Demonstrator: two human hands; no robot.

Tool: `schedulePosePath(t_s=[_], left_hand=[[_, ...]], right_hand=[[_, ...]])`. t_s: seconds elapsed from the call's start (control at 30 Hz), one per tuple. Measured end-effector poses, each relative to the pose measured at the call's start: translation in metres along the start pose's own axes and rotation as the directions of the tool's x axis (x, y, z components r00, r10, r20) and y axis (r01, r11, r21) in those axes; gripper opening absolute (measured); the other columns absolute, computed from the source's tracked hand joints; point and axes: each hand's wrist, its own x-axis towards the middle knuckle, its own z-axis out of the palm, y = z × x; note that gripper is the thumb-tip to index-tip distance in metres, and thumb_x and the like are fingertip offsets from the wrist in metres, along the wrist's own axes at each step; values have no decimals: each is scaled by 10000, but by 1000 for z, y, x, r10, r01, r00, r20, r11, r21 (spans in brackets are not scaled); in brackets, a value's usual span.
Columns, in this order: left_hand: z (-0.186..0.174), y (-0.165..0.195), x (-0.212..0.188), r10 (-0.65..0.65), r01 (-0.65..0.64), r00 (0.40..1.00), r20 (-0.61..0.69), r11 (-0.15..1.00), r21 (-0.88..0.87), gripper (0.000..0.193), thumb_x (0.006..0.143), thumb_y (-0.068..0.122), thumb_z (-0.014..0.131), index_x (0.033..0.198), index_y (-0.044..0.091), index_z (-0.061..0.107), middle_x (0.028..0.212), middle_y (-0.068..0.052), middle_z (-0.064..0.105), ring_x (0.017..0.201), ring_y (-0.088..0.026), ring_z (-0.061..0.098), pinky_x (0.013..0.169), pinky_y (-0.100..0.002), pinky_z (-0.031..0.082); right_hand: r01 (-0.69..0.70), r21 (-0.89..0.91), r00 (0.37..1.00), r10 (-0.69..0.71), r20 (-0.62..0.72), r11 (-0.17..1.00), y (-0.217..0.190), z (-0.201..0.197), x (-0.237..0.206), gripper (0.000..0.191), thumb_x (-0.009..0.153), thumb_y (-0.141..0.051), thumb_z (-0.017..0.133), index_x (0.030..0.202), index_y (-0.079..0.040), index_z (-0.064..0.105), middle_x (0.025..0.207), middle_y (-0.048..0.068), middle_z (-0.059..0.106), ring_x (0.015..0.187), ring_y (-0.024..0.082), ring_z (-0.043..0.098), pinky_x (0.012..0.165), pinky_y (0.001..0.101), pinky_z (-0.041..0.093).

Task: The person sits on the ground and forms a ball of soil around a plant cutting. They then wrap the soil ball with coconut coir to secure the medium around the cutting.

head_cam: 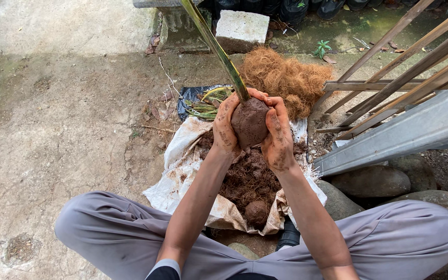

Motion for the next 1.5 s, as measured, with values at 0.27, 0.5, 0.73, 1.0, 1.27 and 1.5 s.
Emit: schedulePosePath(t_s=[0.27, 0.5, 0.73, 1.0, 1.27, 1.5], left_hand=[[1, 3, -1, 46, -46, 992, 118, 999, -3, 382, 1071, 280, 496, 1065, -56, 679, 1166, -215, 683, 1146, -292, 645, 1097, -395, 490], [-1, 2, -1, -9, 28, 991, 130, 990, -141, 385, 1039, 289, 491, 1095, -47, 671, 1147, -212, 679, 1082, -299, 657, 1053, -442, 516], [-8, -3, -1, -45, 74, 990, 132, 972, -222, 421, 1088, 318, 453, 1096, -52, 652, 1131, -213, 679, 1109, -313, 633, 1079, -462, 486], [-9, -9, -1, -13, 51, 986, 168, 973, -226, 414, 1105, 330, 443, 1116, -40, 627, 1117, -216, 671, 1157, -316, 622, 1133, -467, 473], [-20, -7, 6, 22, 16, 990, 137, 963, -268, 361, 1091, 329, 472, 1127, 2, 621, 1107, -196, 676, 1276, -337, 588, 1174, -494, 451], [-23, -6, 10, 13, 12, 995, 104, 974, -228, 355, 1091, 310, 490, 1141, -15, 625, 1119, -205, 683, 1247, -359, 608, 1156, -514, 471]], right_hand=[[2, 57, 999, 0, -40, 998, -6, 8, -5, 387, 1089, -419, 546, 1281, -98, 447, 1304, 103, 557, 1266, 200, 590, 1070, 423, 549], [-3, 61, 999, 6, -44, 998, -11, 11, -1, 441, 1020, -478, 476, 1258, -107, 445, 1301, 78, 539, 1271, 166, 560, 1090, 423, 535], [-68, 89, 998, 69, -9, 994, -13, -6, -1, 347, 1058, -312, 572, 1274, -65, 462, 1196, 57, 495, 1220, 150, 532, 1093, 367, 485], [-24, 9, 999, 24, 22, 1000, -18, -8, 1, 394, 1002, -311, 620, 1257, -46, 480, 1279, 77, 523, 1220, 157, 554, 1095, 356, 499], [-4, -318, 1000, 2, -6, 948, -50, -15, 8, 338, 1018, -277, 671, 1220, -6, 655, 1168, 106, 710, 1091, 166, 708, 872, 329, 630], [-61, -408, 994, 20, -104, 911, -63, -6, 9, 170, 938, -60, 766, 1106, -40, 776, 1083, 84, 750, 958, 145, 735, 788, 293, 666]])
